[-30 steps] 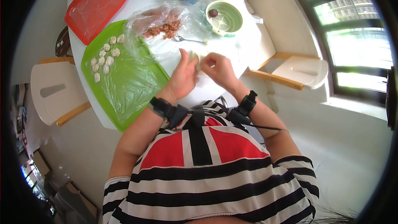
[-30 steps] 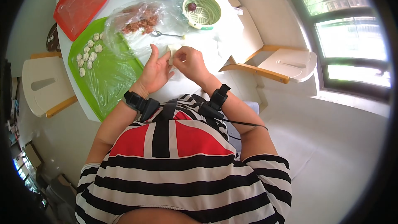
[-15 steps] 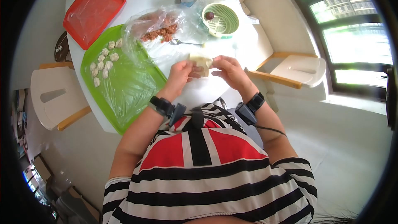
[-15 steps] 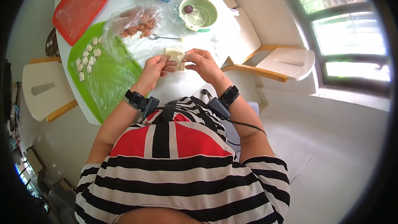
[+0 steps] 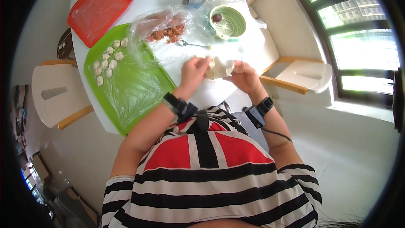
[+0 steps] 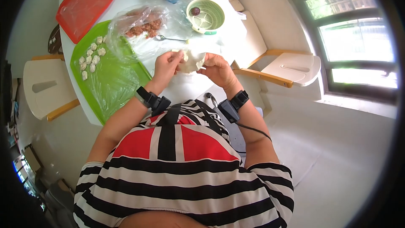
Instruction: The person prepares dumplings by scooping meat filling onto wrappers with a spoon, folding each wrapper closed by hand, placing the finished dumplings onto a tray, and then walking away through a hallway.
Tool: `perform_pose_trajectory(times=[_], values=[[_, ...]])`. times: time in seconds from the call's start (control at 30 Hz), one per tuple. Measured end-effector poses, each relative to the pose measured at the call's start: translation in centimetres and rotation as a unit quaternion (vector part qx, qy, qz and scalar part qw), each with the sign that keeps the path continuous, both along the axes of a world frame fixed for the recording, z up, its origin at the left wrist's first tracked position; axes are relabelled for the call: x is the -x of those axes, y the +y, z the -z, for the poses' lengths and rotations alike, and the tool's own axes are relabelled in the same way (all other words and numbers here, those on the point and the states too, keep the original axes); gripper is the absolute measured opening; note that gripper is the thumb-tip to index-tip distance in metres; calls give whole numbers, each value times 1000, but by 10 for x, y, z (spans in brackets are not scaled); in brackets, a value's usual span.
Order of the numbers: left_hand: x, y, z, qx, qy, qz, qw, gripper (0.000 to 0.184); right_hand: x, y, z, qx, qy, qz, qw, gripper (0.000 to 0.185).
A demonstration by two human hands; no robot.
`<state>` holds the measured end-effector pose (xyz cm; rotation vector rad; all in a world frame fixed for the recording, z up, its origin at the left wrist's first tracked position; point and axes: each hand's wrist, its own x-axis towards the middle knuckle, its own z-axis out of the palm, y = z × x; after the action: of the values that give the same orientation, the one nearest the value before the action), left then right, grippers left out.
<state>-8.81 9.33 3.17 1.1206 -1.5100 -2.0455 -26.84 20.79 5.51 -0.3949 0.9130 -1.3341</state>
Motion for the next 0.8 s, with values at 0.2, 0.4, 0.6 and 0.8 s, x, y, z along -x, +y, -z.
perform_pose_trajectory(times=[0.2, 0.4, 0.6, 0.8], values=[[-14, -14, -22, -364, 297, 71, 880, 58, -33, -26, -29, 48, -60, -26, 997, 27], [-34, -12, -3, -189, 212, -10, 959, 52, -42, -58, -42, 20, 57, -48, 997, 6], [-53, -22, -10, -344, 386, -104, 850, 49, -83, -93, -55, 145, 557, -157, 802, 12], [-74, -31, 22, -386, 352, -178, 834, 40, -27, -140, 18, -7, 759, -115, 640, 13]])
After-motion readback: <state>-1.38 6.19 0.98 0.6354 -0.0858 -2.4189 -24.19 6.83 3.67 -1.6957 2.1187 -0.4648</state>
